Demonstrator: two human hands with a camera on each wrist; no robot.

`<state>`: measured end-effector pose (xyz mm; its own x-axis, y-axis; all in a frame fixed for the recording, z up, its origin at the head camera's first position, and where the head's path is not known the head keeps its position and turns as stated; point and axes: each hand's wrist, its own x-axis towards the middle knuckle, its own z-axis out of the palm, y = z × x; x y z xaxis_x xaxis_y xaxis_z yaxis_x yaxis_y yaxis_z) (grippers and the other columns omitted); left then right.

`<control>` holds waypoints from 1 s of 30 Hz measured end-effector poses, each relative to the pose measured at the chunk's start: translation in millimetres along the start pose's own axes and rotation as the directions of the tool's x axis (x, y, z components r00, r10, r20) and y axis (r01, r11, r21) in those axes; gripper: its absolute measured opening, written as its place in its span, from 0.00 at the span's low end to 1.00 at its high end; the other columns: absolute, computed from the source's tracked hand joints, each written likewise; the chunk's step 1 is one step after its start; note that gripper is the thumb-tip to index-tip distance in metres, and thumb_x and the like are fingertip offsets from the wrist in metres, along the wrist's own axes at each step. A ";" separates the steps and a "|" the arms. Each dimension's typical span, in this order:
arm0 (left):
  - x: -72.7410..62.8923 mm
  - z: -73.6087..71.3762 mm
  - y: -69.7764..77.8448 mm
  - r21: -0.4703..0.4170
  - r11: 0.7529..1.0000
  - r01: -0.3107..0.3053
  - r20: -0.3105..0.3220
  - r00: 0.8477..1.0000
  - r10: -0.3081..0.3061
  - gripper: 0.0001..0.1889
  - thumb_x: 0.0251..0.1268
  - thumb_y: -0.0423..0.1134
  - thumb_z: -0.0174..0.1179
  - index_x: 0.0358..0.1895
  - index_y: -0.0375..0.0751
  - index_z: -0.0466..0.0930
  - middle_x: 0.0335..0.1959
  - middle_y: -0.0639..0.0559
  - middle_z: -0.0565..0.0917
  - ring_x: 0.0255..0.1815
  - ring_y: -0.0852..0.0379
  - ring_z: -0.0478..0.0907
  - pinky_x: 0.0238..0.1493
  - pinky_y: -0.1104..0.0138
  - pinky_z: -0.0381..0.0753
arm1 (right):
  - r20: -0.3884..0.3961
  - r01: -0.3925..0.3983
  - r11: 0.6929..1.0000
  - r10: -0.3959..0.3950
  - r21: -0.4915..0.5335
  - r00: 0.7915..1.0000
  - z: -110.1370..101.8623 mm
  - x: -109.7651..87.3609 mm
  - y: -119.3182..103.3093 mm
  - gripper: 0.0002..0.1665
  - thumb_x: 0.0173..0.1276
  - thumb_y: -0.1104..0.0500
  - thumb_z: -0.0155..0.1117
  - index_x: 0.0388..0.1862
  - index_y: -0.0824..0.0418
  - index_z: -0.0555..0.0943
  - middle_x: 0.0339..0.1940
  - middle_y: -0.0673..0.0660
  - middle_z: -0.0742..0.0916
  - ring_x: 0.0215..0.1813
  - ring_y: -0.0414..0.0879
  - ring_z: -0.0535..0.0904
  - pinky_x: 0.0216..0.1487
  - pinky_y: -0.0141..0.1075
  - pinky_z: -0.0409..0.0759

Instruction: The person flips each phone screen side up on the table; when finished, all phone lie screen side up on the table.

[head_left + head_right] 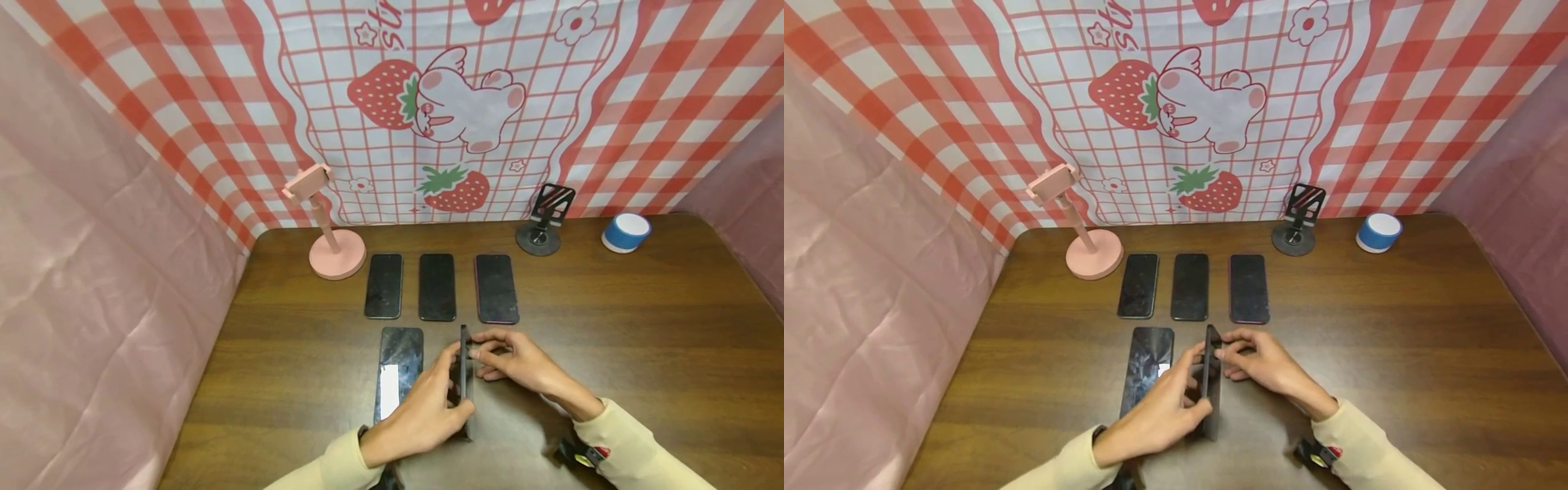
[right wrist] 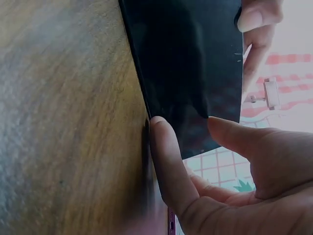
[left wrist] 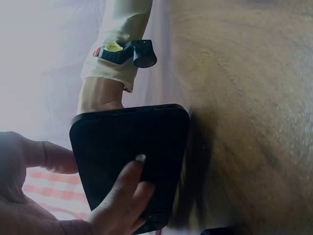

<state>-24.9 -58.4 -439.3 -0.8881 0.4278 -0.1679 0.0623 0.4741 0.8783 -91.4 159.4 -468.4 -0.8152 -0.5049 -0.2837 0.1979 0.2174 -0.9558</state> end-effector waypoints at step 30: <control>9.3 -14.8 -12.6 0.045 0.999 -0.012 -0.039 0.999 0.014 0.41 0.57 0.26 0.72 0.75 0.26 0.63 0.50 0.43 0.77 0.38 0.59 0.85 0.42 0.72 0.83 | -0.257 -0.051 0.956 -0.026 -0.289 0.966 0.0 -7.3 3.9 0.36 0.63 0.58 0.79 0.66 0.71 0.75 0.50 0.68 0.85 0.29 0.46 0.88 0.32 0.35 0.85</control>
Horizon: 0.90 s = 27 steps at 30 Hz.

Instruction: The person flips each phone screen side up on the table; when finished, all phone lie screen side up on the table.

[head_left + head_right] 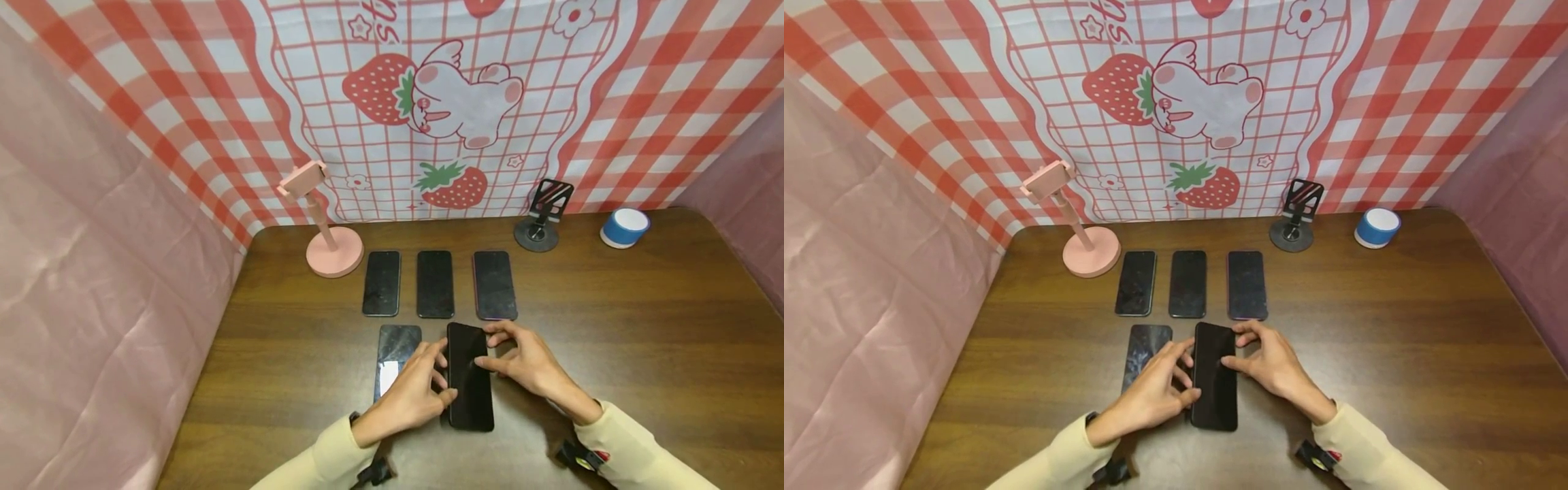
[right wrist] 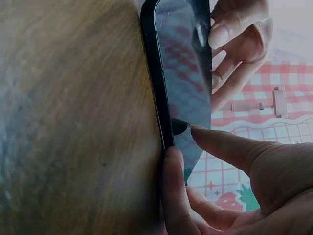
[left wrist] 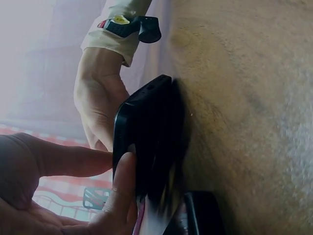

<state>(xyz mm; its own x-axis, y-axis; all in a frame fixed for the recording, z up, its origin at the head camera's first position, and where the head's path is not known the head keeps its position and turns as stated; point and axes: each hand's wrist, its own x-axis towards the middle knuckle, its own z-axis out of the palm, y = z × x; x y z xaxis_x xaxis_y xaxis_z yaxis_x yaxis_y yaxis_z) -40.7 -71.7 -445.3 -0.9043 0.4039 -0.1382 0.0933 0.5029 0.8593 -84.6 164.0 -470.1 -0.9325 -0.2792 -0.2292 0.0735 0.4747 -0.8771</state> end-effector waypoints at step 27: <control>15.3 6.8 -4.7 0.206 0.976 0.074 -0.006 0.997 -0.074 0.40 0.53 0.34 0.78 0.70 0.28 0.69 0.46 0.45 0.82 0.30 0.67 0.82 0.41 0.71 0.78 | -0.123 0.067 0.974 -0.095 -0.216 0.988 -2.2 0.6 3.2 0.35 0.53 0.56 0.85 0.58 0.63 0.81 0.40 0.55 0.87 0.33 0.41 0.78 0.39 0.32 0.73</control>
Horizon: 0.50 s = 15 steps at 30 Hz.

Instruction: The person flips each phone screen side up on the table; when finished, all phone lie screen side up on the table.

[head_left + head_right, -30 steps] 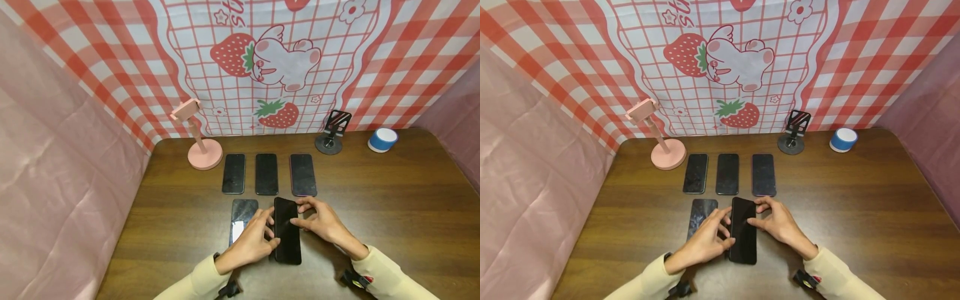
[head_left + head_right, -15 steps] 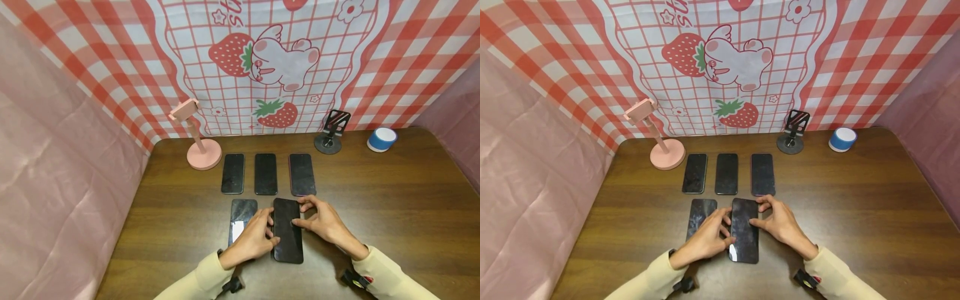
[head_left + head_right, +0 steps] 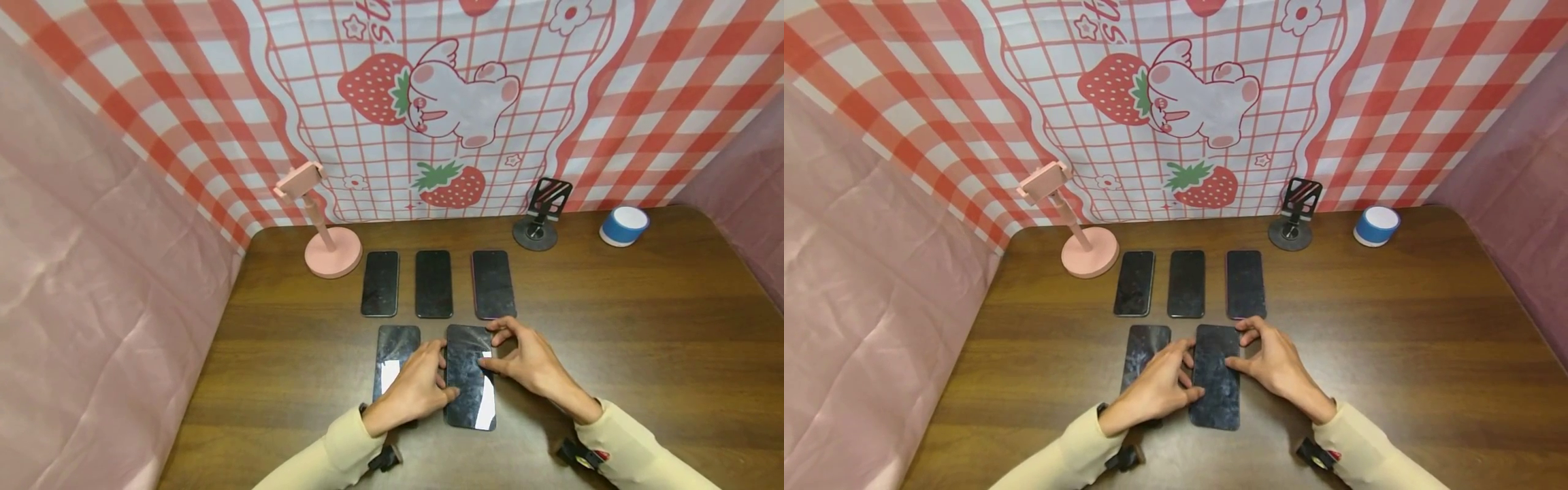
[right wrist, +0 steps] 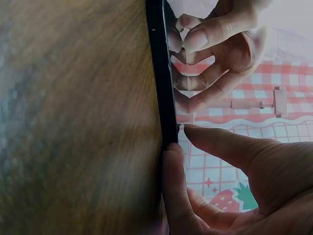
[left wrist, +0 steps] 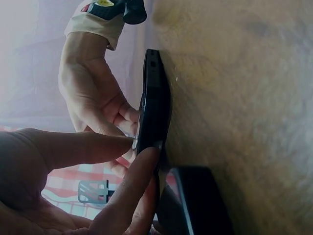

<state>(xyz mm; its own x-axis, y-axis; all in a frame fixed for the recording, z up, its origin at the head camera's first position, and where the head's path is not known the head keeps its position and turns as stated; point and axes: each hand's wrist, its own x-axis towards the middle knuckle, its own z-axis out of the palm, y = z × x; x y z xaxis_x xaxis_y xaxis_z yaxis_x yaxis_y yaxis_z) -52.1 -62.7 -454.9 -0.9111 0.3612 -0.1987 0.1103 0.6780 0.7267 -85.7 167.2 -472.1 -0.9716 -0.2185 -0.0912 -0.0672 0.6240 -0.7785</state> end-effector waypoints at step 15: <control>-0.1 -5.4 2.1 0.003 1.000 0.031 0.059 0.998 -0.031 0.45 0.53 0.37 0.79 0.74 0.28 0.67 0.50 0.44 0.81 0.32 0.66 0.82 0.39 0.73 0.78 | 0.106 -0.036 0.989 0.021 0.140 0.994 -2.3 0.4 3.8 0.36 0.61 0.55 0.81 0.64 0.66 0.78 0.46 0.63 0.86 0.27 0.41 0.84 0.29 0.34 0.82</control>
<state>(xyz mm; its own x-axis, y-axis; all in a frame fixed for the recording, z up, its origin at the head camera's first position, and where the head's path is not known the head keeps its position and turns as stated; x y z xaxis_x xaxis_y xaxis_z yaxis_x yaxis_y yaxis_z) -54.0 -64.8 -449.8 -0.8893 0.3768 -0.2593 0.0831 0.6905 0.7185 -86.9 171.2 -473.6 -0.9431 -0.2836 -0.1733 0.0006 0.5200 -0.8542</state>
